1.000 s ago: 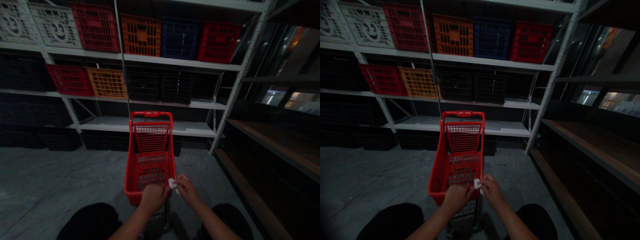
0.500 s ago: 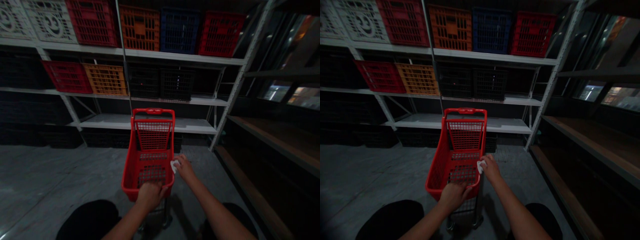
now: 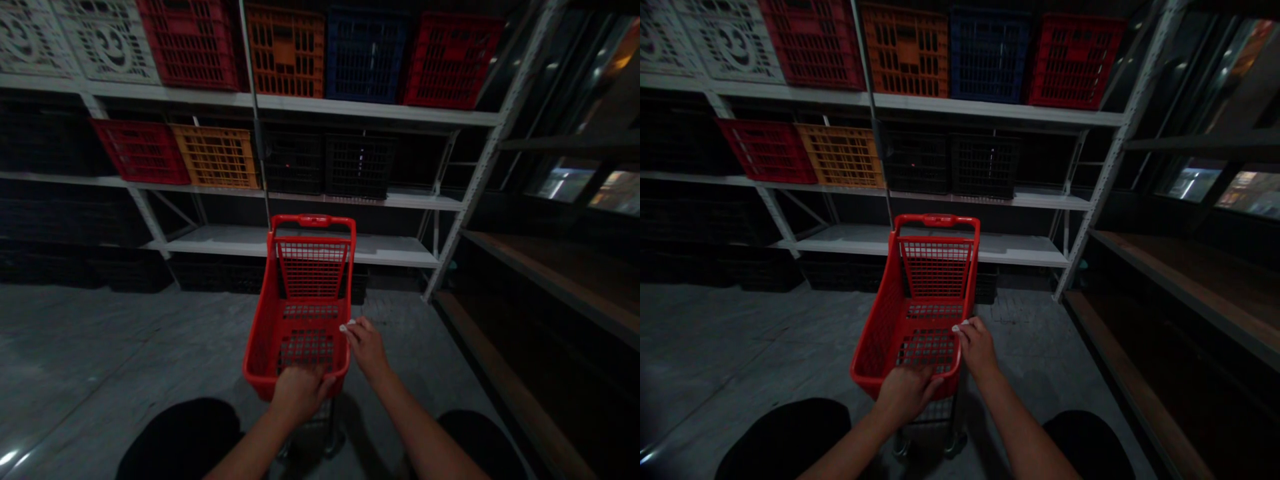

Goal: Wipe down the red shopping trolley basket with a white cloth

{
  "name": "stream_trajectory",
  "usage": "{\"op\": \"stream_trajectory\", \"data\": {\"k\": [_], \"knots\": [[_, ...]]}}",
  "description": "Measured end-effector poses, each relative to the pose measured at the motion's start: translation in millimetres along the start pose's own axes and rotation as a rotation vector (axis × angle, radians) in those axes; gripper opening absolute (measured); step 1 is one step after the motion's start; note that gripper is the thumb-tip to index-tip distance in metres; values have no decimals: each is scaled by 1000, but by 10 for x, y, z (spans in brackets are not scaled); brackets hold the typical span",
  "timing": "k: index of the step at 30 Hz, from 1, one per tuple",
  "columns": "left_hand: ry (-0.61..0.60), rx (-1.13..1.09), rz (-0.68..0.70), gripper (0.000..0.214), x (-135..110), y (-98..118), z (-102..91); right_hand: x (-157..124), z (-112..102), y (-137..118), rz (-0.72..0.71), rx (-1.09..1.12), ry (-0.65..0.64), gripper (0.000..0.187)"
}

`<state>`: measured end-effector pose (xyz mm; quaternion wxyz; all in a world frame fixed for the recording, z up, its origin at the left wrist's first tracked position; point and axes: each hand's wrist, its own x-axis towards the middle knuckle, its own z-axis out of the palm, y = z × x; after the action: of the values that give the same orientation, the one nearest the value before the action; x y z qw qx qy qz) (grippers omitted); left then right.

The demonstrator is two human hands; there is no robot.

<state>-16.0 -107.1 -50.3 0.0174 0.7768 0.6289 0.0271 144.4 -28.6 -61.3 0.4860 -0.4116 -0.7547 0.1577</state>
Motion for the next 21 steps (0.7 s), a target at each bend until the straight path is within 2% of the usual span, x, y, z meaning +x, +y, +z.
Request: {"op": "stream_trajectory", "data": {"k": [5,7,9,14,16,18,21], "knots": [[-4,-6,23,56,-19,-66,5,-402,-47,-175,-98,-5,-215,19],[1,-3,39,56,-35,-94,4,-459,-56,-183,-104,-10,-248,19],[0,12,39,55,-55,-118,0,-337,-46,-131,-106,-10,-226,18],[-1,-10,54,53,-98,-176,-3,295,51,113,-95,-36,-83,15],[11,-24,67,54,-111,-216,9,357,97,154,-96,-63,-65,17],[31,-29,72,56,-127,-270,30,234,124,119,-135,-76,-86,19],[58,-22,85,55,-158,-362,58,-133,115,-54,-225,-54,-173,21]]}}
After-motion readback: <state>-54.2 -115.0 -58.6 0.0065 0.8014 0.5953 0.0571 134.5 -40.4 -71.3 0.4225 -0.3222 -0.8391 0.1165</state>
